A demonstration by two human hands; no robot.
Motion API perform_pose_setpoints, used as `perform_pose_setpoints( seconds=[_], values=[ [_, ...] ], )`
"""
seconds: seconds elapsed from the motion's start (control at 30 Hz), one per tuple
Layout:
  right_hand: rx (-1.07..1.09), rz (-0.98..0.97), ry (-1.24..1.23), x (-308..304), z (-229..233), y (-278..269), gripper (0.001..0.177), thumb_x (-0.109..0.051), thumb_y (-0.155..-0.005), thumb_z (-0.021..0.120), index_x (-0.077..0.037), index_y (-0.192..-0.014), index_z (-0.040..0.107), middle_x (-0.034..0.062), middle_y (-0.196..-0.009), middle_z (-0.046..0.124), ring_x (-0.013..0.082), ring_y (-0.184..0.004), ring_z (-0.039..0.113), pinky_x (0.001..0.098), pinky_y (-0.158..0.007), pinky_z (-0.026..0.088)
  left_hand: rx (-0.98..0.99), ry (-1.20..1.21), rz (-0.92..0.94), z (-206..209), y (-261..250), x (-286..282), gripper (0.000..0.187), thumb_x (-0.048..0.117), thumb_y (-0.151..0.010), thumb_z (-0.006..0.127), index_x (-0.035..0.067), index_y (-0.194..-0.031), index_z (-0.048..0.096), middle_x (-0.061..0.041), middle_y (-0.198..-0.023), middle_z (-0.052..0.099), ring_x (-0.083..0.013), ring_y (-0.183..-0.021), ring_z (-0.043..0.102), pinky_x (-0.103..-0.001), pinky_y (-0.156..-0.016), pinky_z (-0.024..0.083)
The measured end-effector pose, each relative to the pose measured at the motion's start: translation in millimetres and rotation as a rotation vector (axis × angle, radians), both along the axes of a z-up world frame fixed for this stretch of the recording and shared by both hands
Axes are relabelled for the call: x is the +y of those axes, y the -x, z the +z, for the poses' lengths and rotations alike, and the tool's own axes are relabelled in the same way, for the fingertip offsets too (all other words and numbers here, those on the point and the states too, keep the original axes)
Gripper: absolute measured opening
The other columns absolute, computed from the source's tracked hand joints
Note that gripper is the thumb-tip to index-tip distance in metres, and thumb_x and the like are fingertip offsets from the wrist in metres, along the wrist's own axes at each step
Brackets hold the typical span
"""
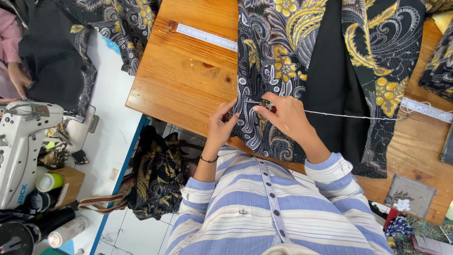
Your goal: The person folds a patterned shirt on a wooden table, aligning the sleeves and body, then folds it into a compact rectangle. The shirt is placed on top of a stack of similar folded shirts.
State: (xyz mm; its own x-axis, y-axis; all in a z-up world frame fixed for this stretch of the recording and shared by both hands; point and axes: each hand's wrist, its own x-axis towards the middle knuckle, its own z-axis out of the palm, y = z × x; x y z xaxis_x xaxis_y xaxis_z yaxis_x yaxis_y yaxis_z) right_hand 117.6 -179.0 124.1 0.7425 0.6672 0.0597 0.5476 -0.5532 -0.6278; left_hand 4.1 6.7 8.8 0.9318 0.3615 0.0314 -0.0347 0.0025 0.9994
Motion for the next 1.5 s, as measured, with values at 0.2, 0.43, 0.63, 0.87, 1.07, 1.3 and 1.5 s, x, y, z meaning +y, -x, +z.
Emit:
perform_pose_setpoints(
  seconds=[0.2, 0.43, 0.63, 0.87, 1.07, 1.3, 1.5],
  values=[
    [-0.044, 0.059, 0.155, 26, -1, -15, 0.038, -0.043, -0.094, 0.071, -0.005, -0.095, 0.074, 0.0135, -0.060, 0.067, 0.0355, -0.058, 0.067, 0.0460, -0.054, 0.050, -0.012, -0.113, -0.075, 15, 2, 12, 0.048, -0.001, -0.090, 0.070, 0.007, -0.137, 0.067, 0.001, -0.081, 0.039, -0.0077, -0.071, 0.040, -0.023, -0.063, 0.035],
    [-0.136, 0.098, 0.244, 35, 0, -17, 0.036, -0.043, -0.095, 0.070, -0.007, -0.094, 0.076, 0.0138, -0.056, 0.064, 0.0328, -0.054, 0.066, 0.0441, -0.051, 0.050, 0.012, -0.145, -0.102, 27, 5, 18, 0.049, -0.002, -0.089, 0.069, 0.009, -0.137, 0.066, -0.002, -0.081, 0.042, -0.0089, -0.070, 0.043, -0.025, -0.062, 0.039],
    [-0.168, 0.106, 0.251, 35, 7, -13, 0.032, -0.039, -0.093, 0.072, -0.007, -0.094, 0.076, 0.0117, -0.054, 0.064, 0.0299, -0.050, 0.066, 0.0417, -0.048, 0.050, 0.007, -0.197, -0.114, 32, 6, 22, 0.050, -0.001, -0.089, 0.069, 0.010, -0.138, 0.066, -0.003, -0.081, 0.042, -0.0112, -0.071, 0.044, -0.026, -0.062, 0.039],
    [-0.250, 0.114, 0.313, 37, 2, -11, 0.033, -0.040, -0.094, 0.072, -0.008, -0.089, 0.074, 0.0119, -0.053, 0.064, 0.0313, -0.051, 0.066, 0.0425, -0.048, 0.050, 0.019, -0.251, -0.113, 33, 7, 22, 0.051, -0.001, -0.088, 0.070, 0.012, -0.137, 0.066, -0.005, -0.080, 0.041, -0.0137, -0.069, 0.044, -0.027, -0.061, 0.039],
    [-0.284, 0.057, 0.325, 36, -7, -7, 0.036, -0.043, -0.094, 0.071, -0.008, -0.088, 0.072, 0.0133, -0.055, 0.064, 0.0323, -0.051, 0.066, 0.0430, -0.046, 0.050, 0.001, -0.257, -0.113, 34, 9, 22, 0.049, -0.001, -0.088, 0.070, 0.011, -0.136, 0.067, -0.006, -0.080, 0.041, -0.0146, -0.068, 0.044, -0.028, -0.061, 0.040],
    [-0.291, 0.074, 0.276, 31, -10, 0, 0.036, -0.041, -0.095, 0.071, -0.007, -0.084, 0.069, 0.0122, -0.056, 0.064, 0.0320, -0.053, 0.067, 0.0433, -0.047, 0.049, -0.007, -0.309, -0.104, 34, 11, 17, 0.050, -0.002, -0.088, 0.071, 0.009, -0.136, 0.067, -0.007, -0.080, 0.042, -0.0151, -0.070, 0.045, -0.027, -0.063, 0.040],
    [-0.309, -0.033, 0.193, 14, -17, -2, 0.034, -0.041, -0.095, 0.071, -0.008, -0.089, 0.072, 0.0129, -0.059, 0.064, 0.0340, -0.058, 0.067, 0.0449, -0.051, 0.049, 0.008, -0.268, -0.085, 1, 19, 26, 0.047, 0.001, -0.091, 0.071, 0.004, -0.138, 0.064, -0.005, -0.089, 0.056, -0.0119, -0.074, 0.052, -0.026, -0.067, 0.047]
  ],
)
